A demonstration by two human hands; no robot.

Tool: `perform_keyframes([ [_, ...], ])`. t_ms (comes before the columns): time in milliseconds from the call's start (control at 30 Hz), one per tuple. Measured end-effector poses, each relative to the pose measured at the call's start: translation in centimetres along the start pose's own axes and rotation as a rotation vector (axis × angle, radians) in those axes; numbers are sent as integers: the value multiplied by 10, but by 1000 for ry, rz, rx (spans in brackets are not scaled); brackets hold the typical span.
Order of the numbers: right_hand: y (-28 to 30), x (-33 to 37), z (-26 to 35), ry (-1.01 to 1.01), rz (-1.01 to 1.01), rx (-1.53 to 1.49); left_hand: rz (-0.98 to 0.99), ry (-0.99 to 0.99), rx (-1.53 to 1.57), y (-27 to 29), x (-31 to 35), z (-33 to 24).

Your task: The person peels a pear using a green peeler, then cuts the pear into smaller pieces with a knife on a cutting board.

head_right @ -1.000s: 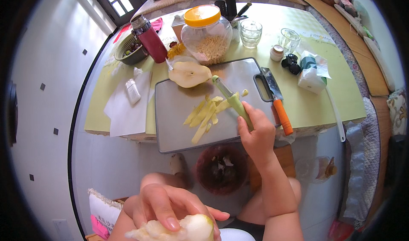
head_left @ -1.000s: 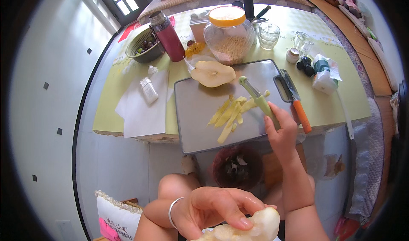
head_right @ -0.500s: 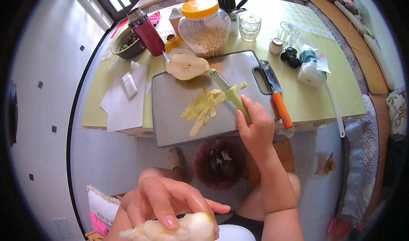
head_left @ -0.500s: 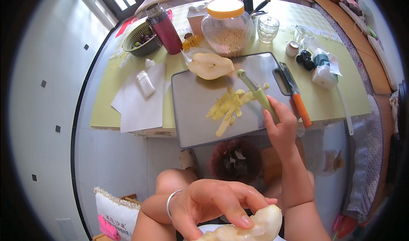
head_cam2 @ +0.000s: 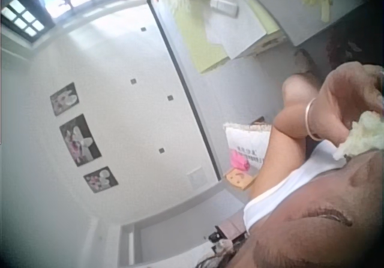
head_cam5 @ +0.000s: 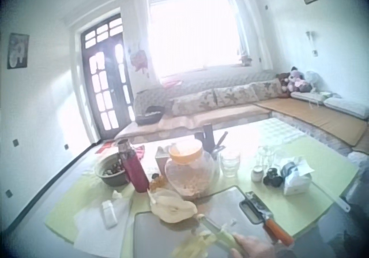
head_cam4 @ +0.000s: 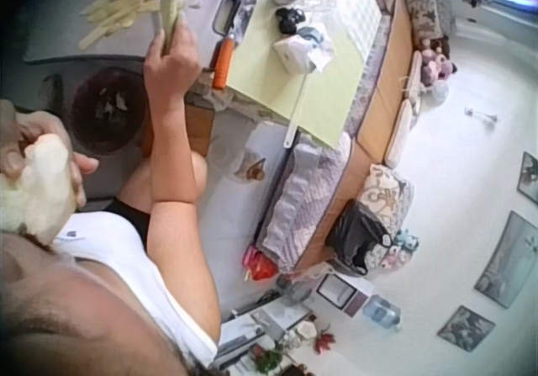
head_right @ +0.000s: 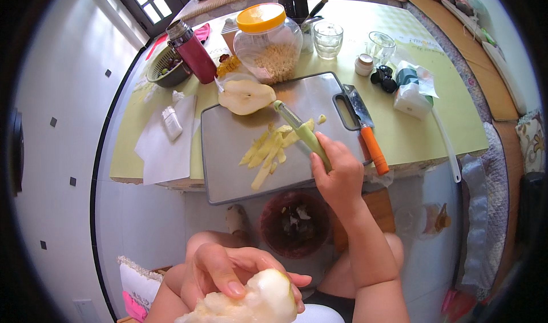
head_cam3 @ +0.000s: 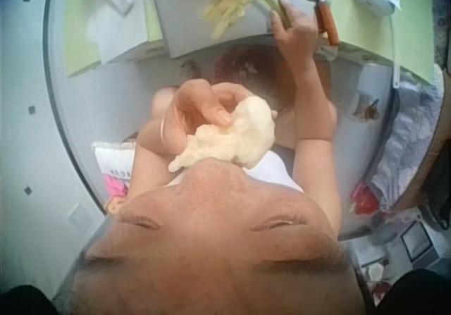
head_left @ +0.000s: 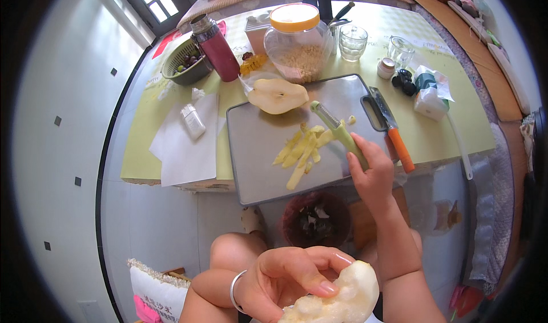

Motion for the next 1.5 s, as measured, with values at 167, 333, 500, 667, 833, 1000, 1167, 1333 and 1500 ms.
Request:
perform_keyframes([
  [167, -1, 0, 0, -8, 16, 2, 34, -5, 60, 10, 9, 9],
  [333, 2, 0, -2, -25, 26, 29, -96, 148, -28, -12, -12, -19],
  [500, -2, -1, 2, 14, 20, 33, -251, 157, 58, 0, 6, -14],
  [667, 1, -1, 1, -71, 51, 22, -400, 147, 93, 17, 7, -12],
  [833, 0, -1, 2, -27, 38, 14, -519, 115, -22, 53, -3, -14],
  [1000, 3, -3, 1, -32, 25, 7, -470, 128, 45, 80, -13, -14],
  [1167, 3, -2, 1, -52, 50, 18, -392, 134, -39, 98, -15, -15],
  [1333, 5, -3, 0, -44, 43, 15, -378, 115, -47, 102, -16, -14],
  [1500, 10, -3, 2, -82, 33, -92, -342, 119, -69, 105, -16, -17],
])
Point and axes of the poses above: each hand's wrist, its own x-axis away from the middle knuckle, its own y-axis out of the back of the hand, z = x × y, the point moved 4 cm from there along -x, towards the middle knuckle, and after that the axes turned 1 degree about -z, right-handed, at the moved point
